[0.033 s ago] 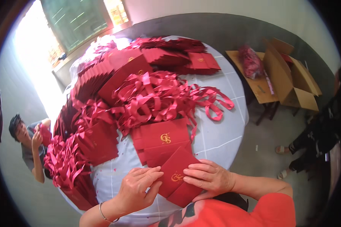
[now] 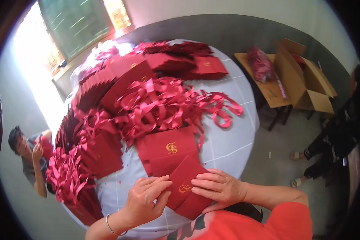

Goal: The person attaches ribbon handles to paper gift bags by inserting ribbon straps through the slots of the bags by hand.

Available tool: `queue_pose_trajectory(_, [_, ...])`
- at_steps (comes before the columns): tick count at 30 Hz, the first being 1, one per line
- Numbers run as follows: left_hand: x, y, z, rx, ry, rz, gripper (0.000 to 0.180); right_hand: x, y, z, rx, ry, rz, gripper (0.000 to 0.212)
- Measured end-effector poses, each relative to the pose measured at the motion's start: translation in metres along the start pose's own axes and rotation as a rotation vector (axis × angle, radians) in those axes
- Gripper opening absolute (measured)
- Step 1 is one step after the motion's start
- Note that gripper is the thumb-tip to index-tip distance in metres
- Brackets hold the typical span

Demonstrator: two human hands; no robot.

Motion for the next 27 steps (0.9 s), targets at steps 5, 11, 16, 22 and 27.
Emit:
queue_pose_trajectory(5, [0.014, 0.020, -0.001, -0.187, -0.174, 0.190, 0.037, -0.002, 0.002, 0.000, -0.030, -0.012, -0.047, 0.073])
queue_pose_trajectory(11, [0.042, 0.043, 0.021, -0.043, -0.419, 0.349, 0.029, 0.004, 0.008, -0.003, 0.088, -0.064, -0.074, 0.078])
queue_pose_trajectory(16, [0.051, 0.026, 0.027, -0.002, -0.460, 0.417, 0.028, 0.017, 0.000, -0.035, 0.251, -0.095, -0.076, 0.079])
queue_pose_trajectory(22, [0.073, -0.011, 0.024, 0.329, -0.419, 0.474, 0.028, -0.001, -0.076, -0.158, -0.083, 0.036, -0.665, 0.058])
queue_pose_trajectory(27, [0.062, -0.013, 0.017, 0.472, -0.361, 0.491, 0.020, -0.006, -0.157, -0.294, -0.127, -0.309, -1.558, 0.043])
Point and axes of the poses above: each hand's wrist, its own z-axis away from the middle knuckle, its own y-axis out of the palm, x = y × z, the point moved 5 cm from there along -z, towards the middle knuckle, and after that the axes turned 2 degrees about y, right-handed, at the moved point
